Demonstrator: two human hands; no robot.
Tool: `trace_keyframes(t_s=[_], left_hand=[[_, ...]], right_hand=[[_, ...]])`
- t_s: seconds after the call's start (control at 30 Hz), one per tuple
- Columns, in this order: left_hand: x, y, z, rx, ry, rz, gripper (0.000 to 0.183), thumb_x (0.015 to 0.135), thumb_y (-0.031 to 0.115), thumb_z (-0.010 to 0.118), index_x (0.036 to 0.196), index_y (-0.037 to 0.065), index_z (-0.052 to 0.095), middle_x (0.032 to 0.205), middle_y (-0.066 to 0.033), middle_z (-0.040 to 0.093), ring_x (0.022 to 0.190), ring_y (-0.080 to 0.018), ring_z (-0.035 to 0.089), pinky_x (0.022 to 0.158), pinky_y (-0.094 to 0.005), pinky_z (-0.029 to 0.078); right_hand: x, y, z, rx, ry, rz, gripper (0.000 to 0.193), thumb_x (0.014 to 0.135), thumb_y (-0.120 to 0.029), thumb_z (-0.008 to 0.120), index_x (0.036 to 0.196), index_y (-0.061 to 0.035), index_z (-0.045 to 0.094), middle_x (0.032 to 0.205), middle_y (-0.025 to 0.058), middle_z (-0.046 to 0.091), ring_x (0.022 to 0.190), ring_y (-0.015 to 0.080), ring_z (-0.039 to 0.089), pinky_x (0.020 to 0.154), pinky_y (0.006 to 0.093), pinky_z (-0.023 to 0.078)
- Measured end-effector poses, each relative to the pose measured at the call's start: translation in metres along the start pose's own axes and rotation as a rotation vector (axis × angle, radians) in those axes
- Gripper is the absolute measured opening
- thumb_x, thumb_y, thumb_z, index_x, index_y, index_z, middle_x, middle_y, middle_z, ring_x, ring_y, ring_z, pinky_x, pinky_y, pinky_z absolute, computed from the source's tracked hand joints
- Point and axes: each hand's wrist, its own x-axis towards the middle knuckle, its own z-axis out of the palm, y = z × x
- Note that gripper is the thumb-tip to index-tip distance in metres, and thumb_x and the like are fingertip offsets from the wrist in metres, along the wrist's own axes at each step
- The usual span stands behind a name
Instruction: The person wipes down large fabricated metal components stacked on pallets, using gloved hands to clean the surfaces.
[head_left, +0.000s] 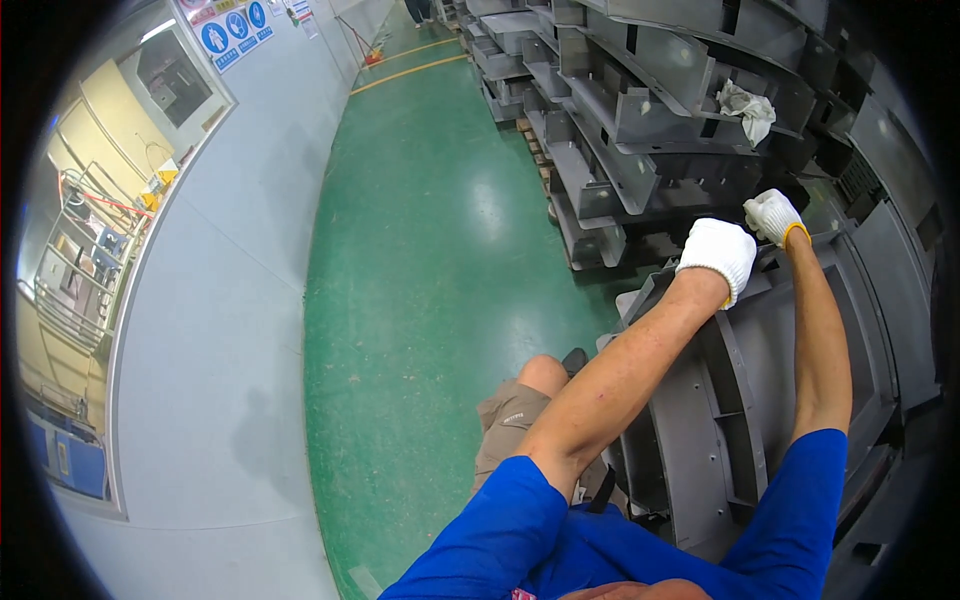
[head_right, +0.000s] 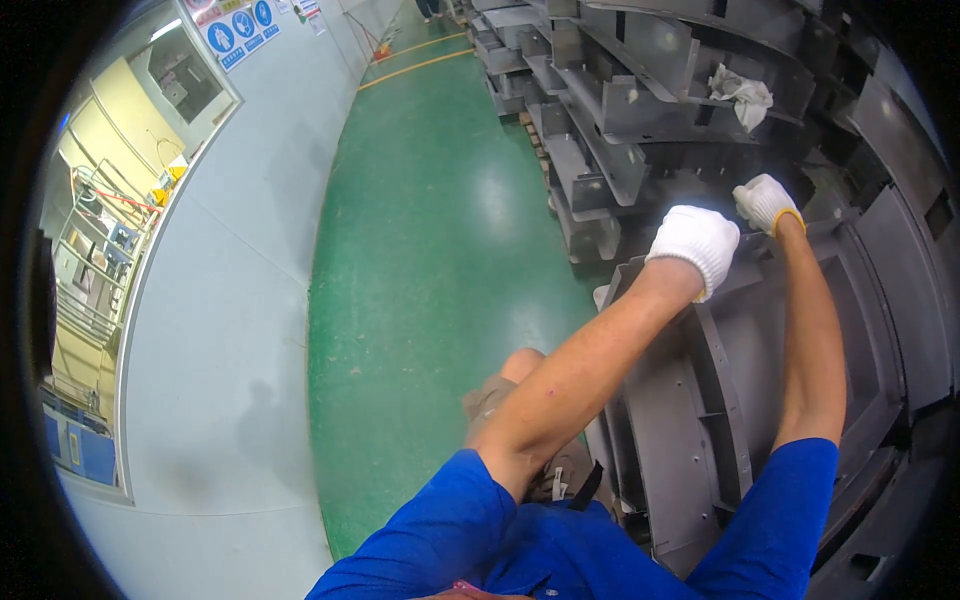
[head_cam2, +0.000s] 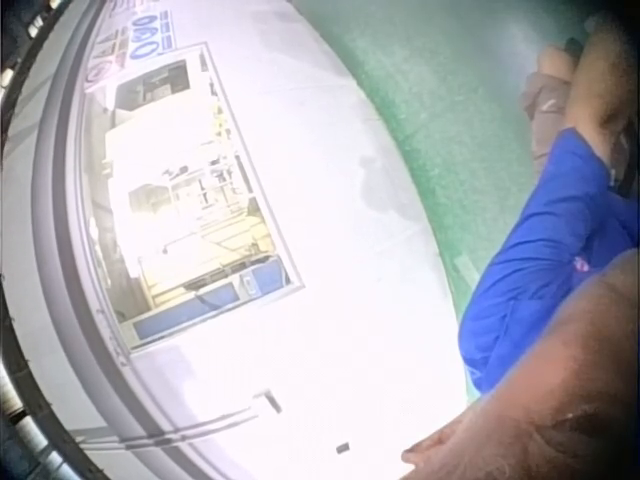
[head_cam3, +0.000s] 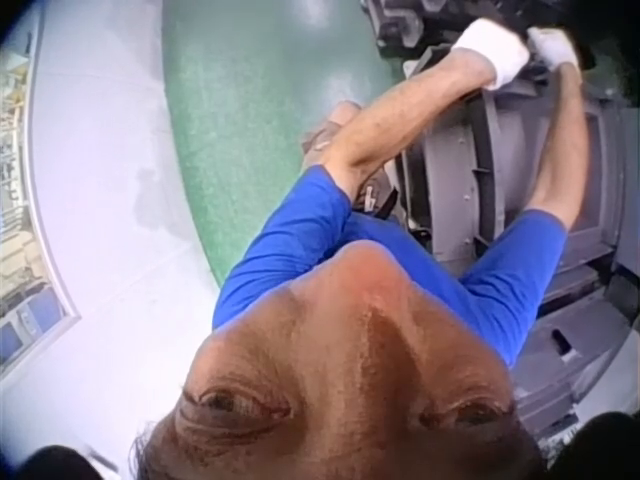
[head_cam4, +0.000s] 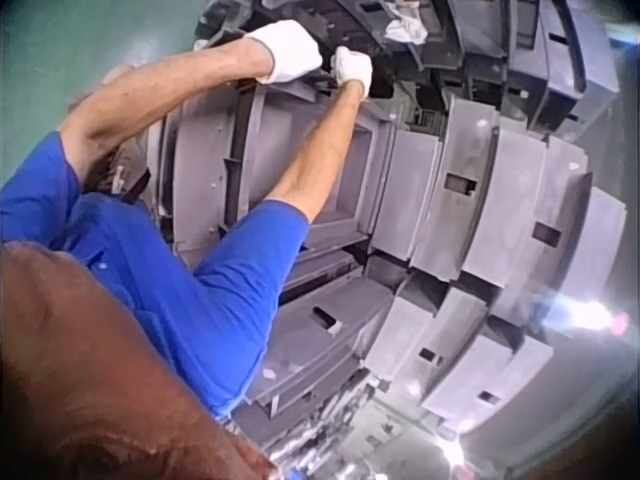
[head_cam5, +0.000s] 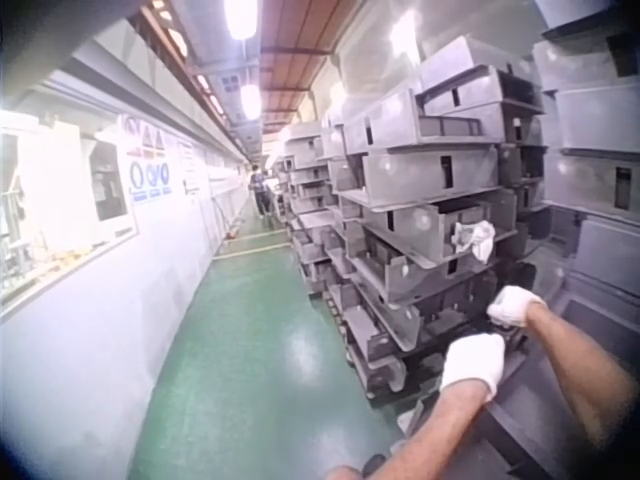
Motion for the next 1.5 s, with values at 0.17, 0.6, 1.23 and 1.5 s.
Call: trace_keyframes(t_s=[0.17,0.6,1.23,1.5], left_hand=[[0.001,0.001,0.000,-0.004,-0.010,-0.005,0.017,0.077,0.012,0.060,0.084,0.006,0.073,0.083,-0.0149,0.070,0.079,-0.0293,0.070,0.069,-0.0391,0.055],[-0.001,-0.002,0.001,-0.004,0.006,-0.016,0.017,0.078,0.014,0.059,0.083,0.007,0.074,0.082,-0.0144,0.070,0.078,-0.0289,0.070,0.068,-0.0391,0.055],[0.000,0.001,0.001,-0.019,0.013,-0.014,0.017,0.078,0.013,0.058,0.083,0.007,0.074,0.082,-0.0149,0.070,0.078,-0.0298,0.069,0.069,-0.0396,0.055],[0.001,0.002,0.003,-0.003,0.052,-0.018,0.017,0.077,0.016,0.060,0.082,0.009,0.075,0.081,-0.0116,0.071,0.078,-0.0275,0.070,0.067,-0.0389,0.054]], right_hand=[[0.003,0.002,0.000,-0.025,-0.004,0.002,0.032,0.077,-0.025,0.053,0.070,0.0033,0.067,0.059,0.0128,0.062,0.050,0.0224,0.058,0.049,0.0341,0.044],[0.011,0.005,0.005,-0.043,-0.031,-0.013,0.026,0.073,-0.023,0.057,0.072,0.0012,0.069,0.063,0.0140,0.065,0.057,0.0269,0.062,0.056,0.0365,0.048],[0.016,0.017,0.004,-0.179,-0.035,-0.246,0.006,0.066,-0.003,0.063,0.063,0.0015,0.066,0.057,0.0169,0.061,0.052,0.0223,0.060,0.053,0.0352,0.049],[0.008,0.017,0.004,-0.222,0.250,-0.361,0.020,0.080,-0.014,0.061,0.068,0.0011,0.060,0.059,0.0177,0.056,0.051,0.0268,0.054,0.052,0.0396,0.043]])
